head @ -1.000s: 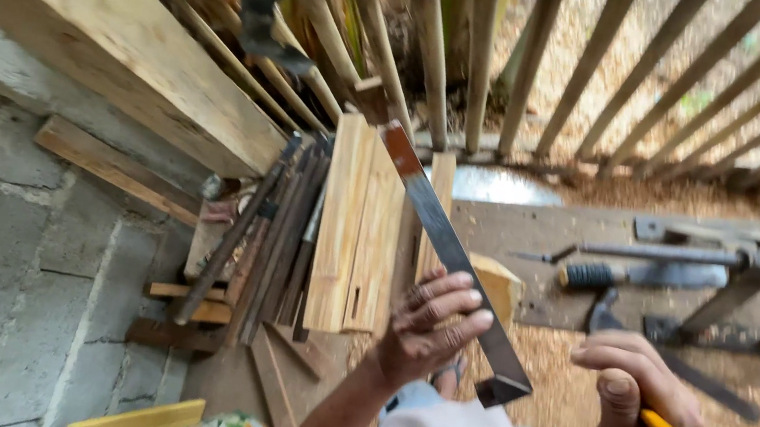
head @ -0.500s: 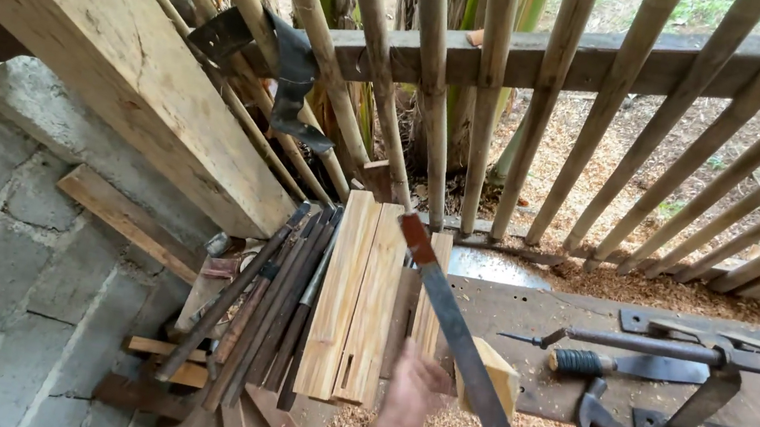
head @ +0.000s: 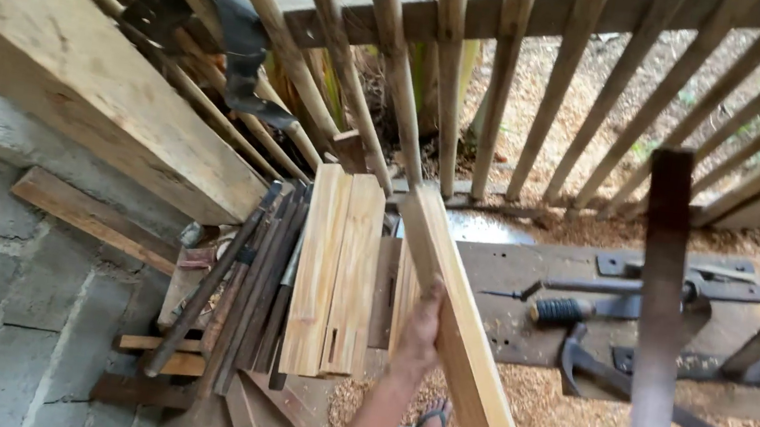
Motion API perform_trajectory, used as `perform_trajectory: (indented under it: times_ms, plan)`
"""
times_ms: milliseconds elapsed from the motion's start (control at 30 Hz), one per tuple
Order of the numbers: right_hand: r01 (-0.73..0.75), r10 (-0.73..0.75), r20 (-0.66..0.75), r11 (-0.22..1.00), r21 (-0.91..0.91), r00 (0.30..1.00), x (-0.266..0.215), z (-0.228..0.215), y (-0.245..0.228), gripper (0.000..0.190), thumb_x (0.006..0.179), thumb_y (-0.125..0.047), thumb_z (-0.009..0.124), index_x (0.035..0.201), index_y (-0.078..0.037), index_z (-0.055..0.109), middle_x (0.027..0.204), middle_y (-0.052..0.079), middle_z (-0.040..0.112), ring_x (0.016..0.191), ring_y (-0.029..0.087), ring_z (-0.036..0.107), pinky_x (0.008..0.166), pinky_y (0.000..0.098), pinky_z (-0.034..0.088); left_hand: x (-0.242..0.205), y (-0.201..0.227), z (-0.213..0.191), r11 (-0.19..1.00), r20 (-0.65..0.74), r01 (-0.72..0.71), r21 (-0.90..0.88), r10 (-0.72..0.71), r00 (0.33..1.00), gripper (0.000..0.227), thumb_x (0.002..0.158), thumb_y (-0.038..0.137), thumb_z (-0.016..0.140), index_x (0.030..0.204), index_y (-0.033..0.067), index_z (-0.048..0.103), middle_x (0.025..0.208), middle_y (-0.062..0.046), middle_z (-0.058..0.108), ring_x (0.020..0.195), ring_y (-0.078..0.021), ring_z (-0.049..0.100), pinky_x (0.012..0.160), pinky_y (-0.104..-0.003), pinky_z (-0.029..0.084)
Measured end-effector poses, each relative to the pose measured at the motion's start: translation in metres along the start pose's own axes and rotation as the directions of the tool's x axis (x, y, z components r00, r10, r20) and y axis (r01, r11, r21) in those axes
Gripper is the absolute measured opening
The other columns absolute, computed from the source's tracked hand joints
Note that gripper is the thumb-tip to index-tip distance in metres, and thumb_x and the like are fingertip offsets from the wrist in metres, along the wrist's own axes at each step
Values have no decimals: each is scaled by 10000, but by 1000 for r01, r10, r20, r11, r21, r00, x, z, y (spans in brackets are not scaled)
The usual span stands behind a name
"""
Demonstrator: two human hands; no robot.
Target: Measuring and marking wooden planks with a square ruler and pencil, then fitting pieces together using a hammer.
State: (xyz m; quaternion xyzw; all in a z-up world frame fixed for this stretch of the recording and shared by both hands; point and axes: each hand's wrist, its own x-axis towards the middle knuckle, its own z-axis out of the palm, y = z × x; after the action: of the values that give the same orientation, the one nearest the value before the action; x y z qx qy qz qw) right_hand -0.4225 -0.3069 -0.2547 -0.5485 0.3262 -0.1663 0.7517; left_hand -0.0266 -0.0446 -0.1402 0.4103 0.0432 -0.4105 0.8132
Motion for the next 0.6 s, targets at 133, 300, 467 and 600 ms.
perform_trajectory:
  times_ms: [133, 300, 467, 600]
  plan:
    - [67, -69, -147, 998, -16, 987, -45, 86, -105, 344, 1093, -107, 523, 1369, 88, 593, 1000, 336, 736, 747, 356, 714, 699, 433, 580, -24, 57, 35, 894, 13, -414, 170, 418, 908, 769, 765, 556, 851, 1279, 87, 523, 1042, -53, 628, 964, -176, 666, 794, -345, 637]
    - [385, -354, -183, 906, 177, 917, -60, 143, -154, 285, 1062, 22, 545, 1336, 96, 573, 1007, 245, 712, 859, 301, 754, 753, 416, 645, -52, 59, 32, 760, 140, -538, 365, 526, 839, 732, 760, 344, 944, 1291, 73, 517, 1071, -55, 667, 991, -180, 713, 846, -331, 673]
    - [190, -184, -64, 975, 113, 981, -56, 164, -179, 327, 1035, 21, 531, 1340, 118, 597, 1035, 247, 727, 831, 281, 734, 731, 377, 612, -49, 36, 2, 494, 385, -625, 605, 505, 772, 765, 810, 235, 931, 1403, 48, 485, 1193, -100, 743, 1110, -224, 743, 942, -349, 658]
    - [197, -196, -23, 975, 106, 980, -56, 193, -201, 389, 1003, 22, 581, 1382, 109, 586, 1012, 214, 718, 796, 241, 718, 682, 352, 604, -77, 67, 44, 383, 463, -722, 576, 575, 675, 866, 800, 220, 921, 1503, 80, 435, 1283, -105, 694, 1165, -212, 712, 982, -350, 643]
